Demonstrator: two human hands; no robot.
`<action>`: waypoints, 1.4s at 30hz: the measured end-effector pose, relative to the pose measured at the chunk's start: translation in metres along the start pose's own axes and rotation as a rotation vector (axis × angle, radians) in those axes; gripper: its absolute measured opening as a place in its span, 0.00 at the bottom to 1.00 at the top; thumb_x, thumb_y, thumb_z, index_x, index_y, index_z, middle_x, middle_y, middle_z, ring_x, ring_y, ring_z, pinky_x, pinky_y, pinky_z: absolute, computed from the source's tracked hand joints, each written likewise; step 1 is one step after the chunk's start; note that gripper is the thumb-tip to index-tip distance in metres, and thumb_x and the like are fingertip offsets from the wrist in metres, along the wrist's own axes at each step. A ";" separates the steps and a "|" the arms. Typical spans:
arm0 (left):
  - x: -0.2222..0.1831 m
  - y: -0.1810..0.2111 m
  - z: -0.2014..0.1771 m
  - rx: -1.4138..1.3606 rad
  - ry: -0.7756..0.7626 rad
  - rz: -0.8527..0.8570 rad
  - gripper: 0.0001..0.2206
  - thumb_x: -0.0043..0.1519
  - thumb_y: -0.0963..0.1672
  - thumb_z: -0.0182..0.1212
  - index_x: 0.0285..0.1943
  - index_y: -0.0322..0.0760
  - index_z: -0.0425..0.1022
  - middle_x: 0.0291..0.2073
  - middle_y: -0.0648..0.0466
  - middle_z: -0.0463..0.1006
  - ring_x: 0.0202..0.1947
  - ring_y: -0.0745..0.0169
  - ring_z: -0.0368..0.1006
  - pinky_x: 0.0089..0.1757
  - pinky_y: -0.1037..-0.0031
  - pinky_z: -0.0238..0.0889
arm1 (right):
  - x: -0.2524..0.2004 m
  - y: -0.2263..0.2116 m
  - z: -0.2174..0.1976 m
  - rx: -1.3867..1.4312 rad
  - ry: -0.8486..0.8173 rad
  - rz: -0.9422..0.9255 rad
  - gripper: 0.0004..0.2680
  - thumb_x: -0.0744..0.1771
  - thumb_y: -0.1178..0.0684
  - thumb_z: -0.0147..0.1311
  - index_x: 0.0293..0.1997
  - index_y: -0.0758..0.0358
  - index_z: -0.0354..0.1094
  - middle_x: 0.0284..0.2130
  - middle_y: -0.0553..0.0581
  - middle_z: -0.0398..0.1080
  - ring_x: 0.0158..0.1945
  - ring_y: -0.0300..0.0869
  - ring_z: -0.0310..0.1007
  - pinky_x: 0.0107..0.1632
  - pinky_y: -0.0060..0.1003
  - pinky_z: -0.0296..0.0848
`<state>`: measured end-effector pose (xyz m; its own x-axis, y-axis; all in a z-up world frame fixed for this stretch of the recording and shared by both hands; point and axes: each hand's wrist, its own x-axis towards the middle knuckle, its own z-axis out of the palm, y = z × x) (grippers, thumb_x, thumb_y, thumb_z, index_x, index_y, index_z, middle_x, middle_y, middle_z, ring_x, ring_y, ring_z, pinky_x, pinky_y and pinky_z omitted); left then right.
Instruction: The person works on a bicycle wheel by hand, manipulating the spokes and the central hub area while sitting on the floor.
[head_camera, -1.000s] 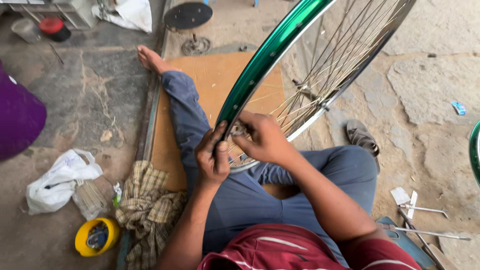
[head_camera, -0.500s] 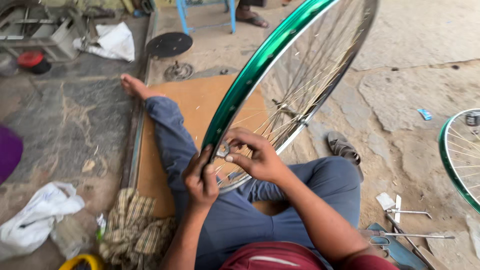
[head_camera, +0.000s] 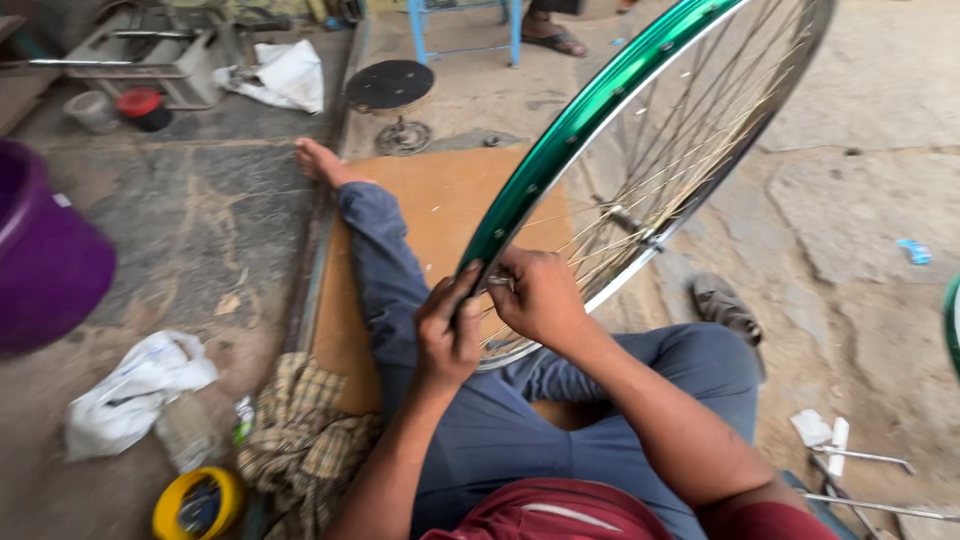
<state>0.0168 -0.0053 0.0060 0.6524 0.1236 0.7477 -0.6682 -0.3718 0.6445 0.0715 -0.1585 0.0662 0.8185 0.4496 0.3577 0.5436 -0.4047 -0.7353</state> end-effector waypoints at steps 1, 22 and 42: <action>-0.002 0.002 -0.006 0.013 -0.001 -0.003 0.16 0.70 0.42 0.52 0.65 0.31 0.73 0.38 0.47 0.78 0.32 0.61 0.73 0.36 0.70 0.66 | 0.001 -0.002 0.007 -0.202 0.045 0.062 0.07 0.65 0.58 0.62 0.46 0.59 0.76 0.30 0.58 0.75 0.33 0.43 0.76 0.40 0.37 0.71; 0.003 0.015 -0.006 0.073 -0.028 0.032 0.16 0.71 0.41 0.49 0.66 0.27 0.72 0.42 0.44 0.79 0.38 0.56 0.77 0.41 0.68 0.70 | 0.000 0.020 -0.002 -0.007 0.057 0.038 0.07 0.62 0.58 0.64 0.42 0.63 0.76 0.30 0.62 0.76 0.34 0.50 0.76 0.38 0.40 0.73; 0.022 0.021 -0.024 0.133 -0.082 0.071 0.18 0.72 0.41 0.53 0.71 0.29 0.65 0.48 0.43 0.76 0.43 0.54 0.73 0.47 0.69 0.68 | -0.002 0.010 -0.013 0.259 0.124 -0.357 0.16 0.70 0.53 0.59 0.61 0.73 0.65 0.51 0.65 0.73 0.54 0.50 0.75 0.57 0.41 0.73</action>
<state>0.0083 0.0120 0.0404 0.6362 0.0196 0.7713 -0.6637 -0.4959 0.5600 0.0781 -0.1740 0.0662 0.6133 0.4195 0.6692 0.7440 -0.0224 -0.6678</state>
